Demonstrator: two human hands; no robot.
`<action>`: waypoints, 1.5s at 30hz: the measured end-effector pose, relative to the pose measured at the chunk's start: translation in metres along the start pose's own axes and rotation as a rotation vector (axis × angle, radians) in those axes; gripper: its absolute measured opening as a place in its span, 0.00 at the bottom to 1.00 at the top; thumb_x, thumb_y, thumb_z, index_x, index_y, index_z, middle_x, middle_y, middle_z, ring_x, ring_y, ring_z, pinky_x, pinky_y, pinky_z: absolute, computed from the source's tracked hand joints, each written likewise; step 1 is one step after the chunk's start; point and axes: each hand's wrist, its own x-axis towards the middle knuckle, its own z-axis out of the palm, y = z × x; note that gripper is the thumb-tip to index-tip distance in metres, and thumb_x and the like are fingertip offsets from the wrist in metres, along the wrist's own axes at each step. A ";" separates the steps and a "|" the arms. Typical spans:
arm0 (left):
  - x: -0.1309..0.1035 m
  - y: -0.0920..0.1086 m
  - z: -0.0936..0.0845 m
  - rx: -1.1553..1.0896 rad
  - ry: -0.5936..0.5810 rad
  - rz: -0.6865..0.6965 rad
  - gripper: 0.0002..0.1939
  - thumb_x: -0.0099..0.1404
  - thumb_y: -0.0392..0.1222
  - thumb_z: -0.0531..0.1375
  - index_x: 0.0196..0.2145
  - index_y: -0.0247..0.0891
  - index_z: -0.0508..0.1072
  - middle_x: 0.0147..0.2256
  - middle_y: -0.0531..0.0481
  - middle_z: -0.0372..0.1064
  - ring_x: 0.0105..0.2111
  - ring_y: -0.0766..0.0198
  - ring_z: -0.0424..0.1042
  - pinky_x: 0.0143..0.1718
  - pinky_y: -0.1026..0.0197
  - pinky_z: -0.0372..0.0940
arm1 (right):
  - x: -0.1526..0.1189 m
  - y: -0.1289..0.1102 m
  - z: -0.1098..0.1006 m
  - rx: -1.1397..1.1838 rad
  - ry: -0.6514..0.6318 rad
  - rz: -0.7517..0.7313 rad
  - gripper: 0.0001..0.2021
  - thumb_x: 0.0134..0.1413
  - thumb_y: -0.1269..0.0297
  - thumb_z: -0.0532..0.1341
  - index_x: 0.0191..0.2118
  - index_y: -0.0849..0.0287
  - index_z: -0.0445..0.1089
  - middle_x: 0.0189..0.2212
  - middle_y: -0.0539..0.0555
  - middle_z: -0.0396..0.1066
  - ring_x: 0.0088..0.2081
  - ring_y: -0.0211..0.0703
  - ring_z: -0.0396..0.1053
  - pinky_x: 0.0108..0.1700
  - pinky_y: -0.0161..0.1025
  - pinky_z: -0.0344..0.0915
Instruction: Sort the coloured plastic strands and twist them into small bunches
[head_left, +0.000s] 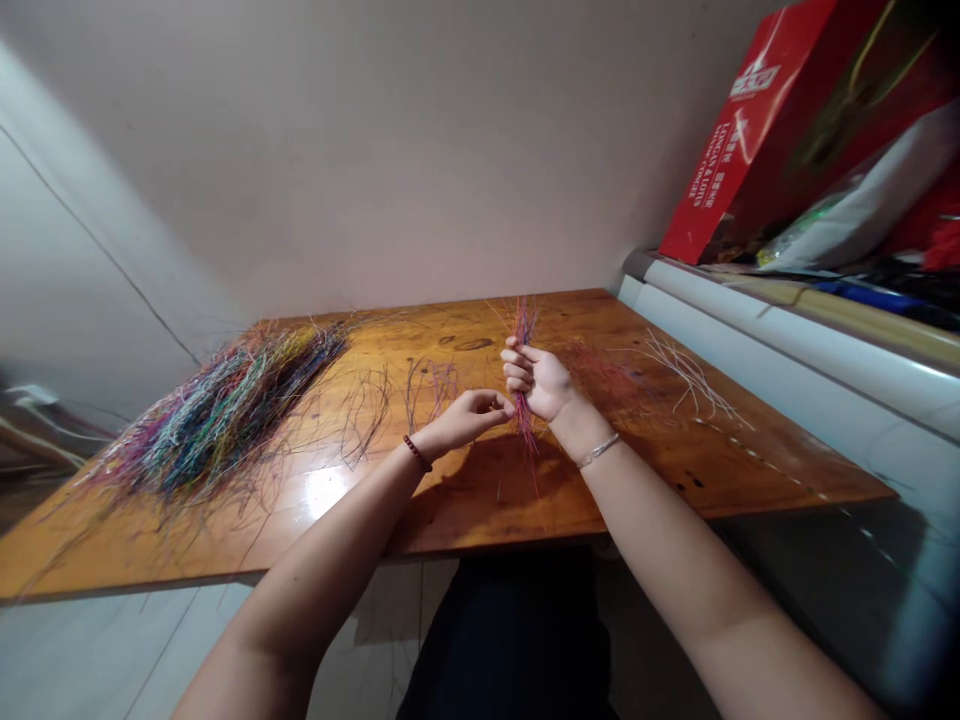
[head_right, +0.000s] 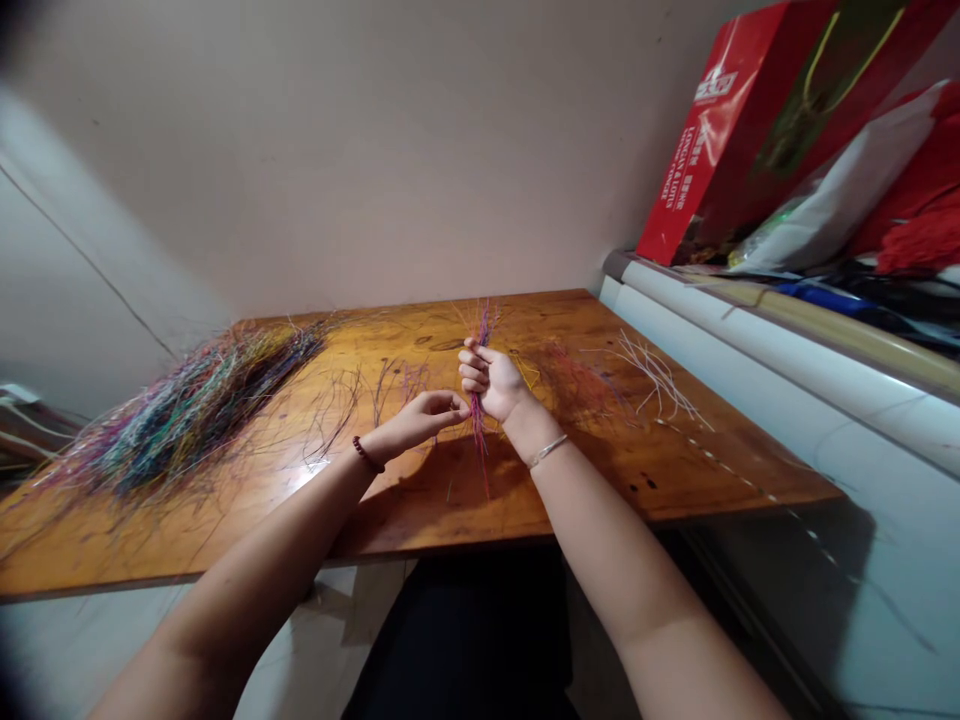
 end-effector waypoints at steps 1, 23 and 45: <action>0.000 -0.001 0.000 -0.014 -0.007 -0.002 0.18 0.58 0.54 0.59 0.31 0.33 0.71 0.30 0.51 0.66 0.30 0.69 0.62 0.35 0.64 0.58 | 0.000 0.000 0.000 -0.001 0.004 0.000 0.09 0.62 0.72 0.46 0.30 0.57 0.56 0.16 0.41 0.40 0.13 0.30 0.35 0.12 0.26 0.37; -0.008 0.005 -0.010 0.177 -0.278 0.007 0.14 0.61 0.48 0.57 0.34 0.33 0.72 0.31 0.50 0.68 0.29 0.69 0.63 0.33 0.65 0.57 | -0.002 -0.005 -0.003 0.046 -0.045 -0.012 0.10 0.62 0.73 0.45 0.30 0.58 0.57 0.16 0.41 0.42 0.13 0.29 0.37 0.13 0.27 0.37; -0.016 0.013 -0.025 -0.106 -0.402 -0.305 0.09 0.60 0.45 0.57 0.31 0.36 0.70 0.35 0.49 0.71 0.33 0.69 0.67 0.33 0.66 0.58 | -0.004 -0.012 -0.004 0.132 -0.060 -0.035 0.11 0.63 0.73 0.43 0.30 0.58 0.56 0.16 0.41 0.41 0.13 0.29 0.38 0.13 0.27 0.37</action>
